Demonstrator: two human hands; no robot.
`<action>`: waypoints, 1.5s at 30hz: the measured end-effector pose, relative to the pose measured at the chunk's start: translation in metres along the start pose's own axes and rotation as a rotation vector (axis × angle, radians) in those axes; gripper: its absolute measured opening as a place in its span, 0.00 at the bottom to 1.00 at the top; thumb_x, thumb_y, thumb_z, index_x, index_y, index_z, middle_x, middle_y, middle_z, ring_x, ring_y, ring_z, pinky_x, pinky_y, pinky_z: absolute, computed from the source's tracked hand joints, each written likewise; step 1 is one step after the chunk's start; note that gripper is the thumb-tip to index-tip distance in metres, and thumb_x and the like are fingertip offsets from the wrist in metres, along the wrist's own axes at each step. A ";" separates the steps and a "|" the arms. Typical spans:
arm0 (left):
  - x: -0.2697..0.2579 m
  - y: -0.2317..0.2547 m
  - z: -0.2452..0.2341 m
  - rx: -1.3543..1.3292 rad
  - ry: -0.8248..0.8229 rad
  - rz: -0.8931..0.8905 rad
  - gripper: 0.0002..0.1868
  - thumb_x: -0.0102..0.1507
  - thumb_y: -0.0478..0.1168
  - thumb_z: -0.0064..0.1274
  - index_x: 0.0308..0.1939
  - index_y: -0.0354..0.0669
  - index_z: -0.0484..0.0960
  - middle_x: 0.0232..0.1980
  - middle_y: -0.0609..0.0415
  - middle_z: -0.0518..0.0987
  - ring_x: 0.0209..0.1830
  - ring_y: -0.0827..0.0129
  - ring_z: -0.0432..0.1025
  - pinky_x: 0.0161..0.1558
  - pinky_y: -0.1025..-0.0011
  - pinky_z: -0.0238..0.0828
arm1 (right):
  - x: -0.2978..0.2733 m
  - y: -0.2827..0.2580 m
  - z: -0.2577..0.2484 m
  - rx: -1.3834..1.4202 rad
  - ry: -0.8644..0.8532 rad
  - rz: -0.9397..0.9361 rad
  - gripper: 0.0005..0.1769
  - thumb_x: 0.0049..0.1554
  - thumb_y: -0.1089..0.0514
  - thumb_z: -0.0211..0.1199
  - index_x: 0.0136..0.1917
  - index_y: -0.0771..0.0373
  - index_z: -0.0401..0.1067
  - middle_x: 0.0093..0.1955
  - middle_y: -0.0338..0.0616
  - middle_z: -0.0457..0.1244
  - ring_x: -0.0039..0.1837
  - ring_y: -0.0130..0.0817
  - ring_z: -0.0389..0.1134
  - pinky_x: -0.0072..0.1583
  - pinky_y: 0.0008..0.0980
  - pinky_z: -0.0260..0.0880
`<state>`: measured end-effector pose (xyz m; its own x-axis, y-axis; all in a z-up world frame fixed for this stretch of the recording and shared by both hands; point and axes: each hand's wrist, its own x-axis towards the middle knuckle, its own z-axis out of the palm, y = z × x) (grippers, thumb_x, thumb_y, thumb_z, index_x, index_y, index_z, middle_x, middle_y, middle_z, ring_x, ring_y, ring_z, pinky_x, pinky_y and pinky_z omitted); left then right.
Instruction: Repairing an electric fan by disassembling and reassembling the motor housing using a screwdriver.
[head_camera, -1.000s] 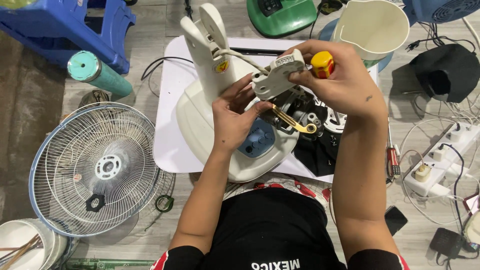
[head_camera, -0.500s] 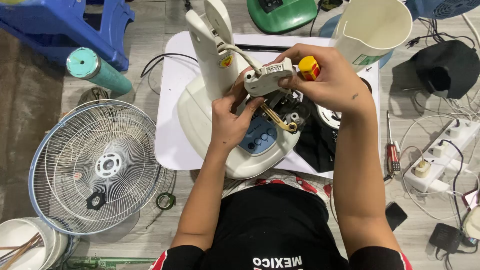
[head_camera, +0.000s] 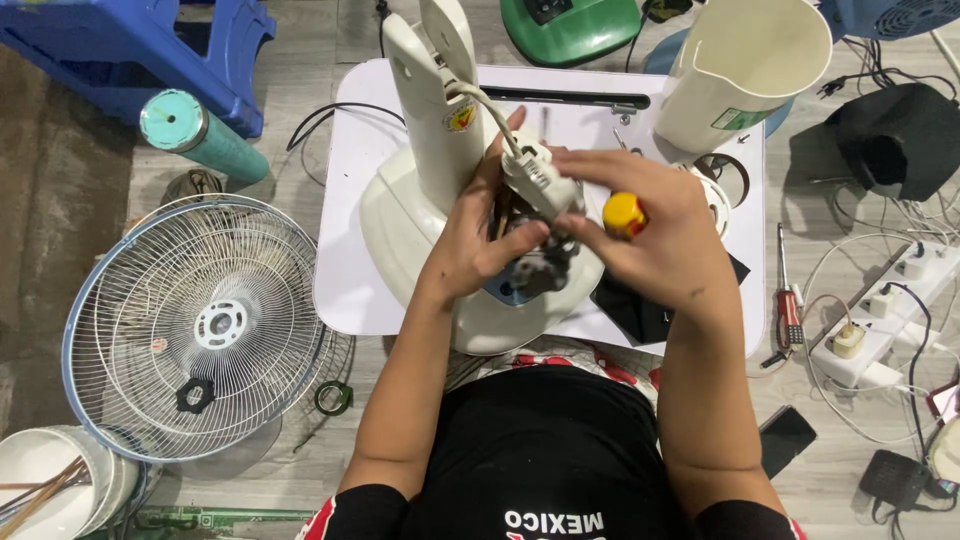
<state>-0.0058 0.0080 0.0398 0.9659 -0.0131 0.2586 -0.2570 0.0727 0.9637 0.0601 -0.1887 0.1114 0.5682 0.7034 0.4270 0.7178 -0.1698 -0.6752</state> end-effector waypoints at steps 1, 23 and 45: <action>0.003 -0.004 -0.004 0.045 -0.062 0.034 0.49 0.66 0.58 0.57 0.81 0.52 0.44 0.79 0.34 0.64 0.80 0.48 0.61 0.81 0.55 0.56 | -0.004 -0.006 0.000 -0.020 -0.013 0.000 0.21 0.59 0.60 0.71 0.64 0.67 0.74 0.64 0.56 0.69 0.66 0.45 0.73 0.68 0.37 0.71; 0.040 0.006 -0.060 -0.269 -0.920 -0.115 0.63 0.58 0.56 0.65 0.82 0.35 0.40 0.85 0.41 0.51 0.86 0.56 0.50 0.83 0.60 0.49 | -0.069 0.026 0.003 0.411 -0.220 0.694 0.20 0.56 0.56 0.68 0.62 0.58 0.79 0.24 0.28 0.54 0.30 0.18 0.49 0.34 0.20 0.49; -0.032 -0.048 -0.091 0.024 -0.288 0.073 0.10 0.66 0.37 0.55 0.32 0.35 0.81 0.24 0.55 0.73 0.23 0.75 0.63 0.26 0.74 0.63 | -0.071 0.011 0.012 0.361 -0.153 0.562 0.11 0.57 0.64 0.63 0.51 0.66 0.82 0.30 0.49 0.74 0.37 0.34 0.73 0.47 0.33 0.71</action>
<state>-0.0212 0.0957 -0.0203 0.8971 -0.2911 0.3323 -0.3294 0.0605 0.9422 0.0227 -0.2324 0.0659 0.7328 0.6699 -0.1193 0.1360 -0.3160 -0.9390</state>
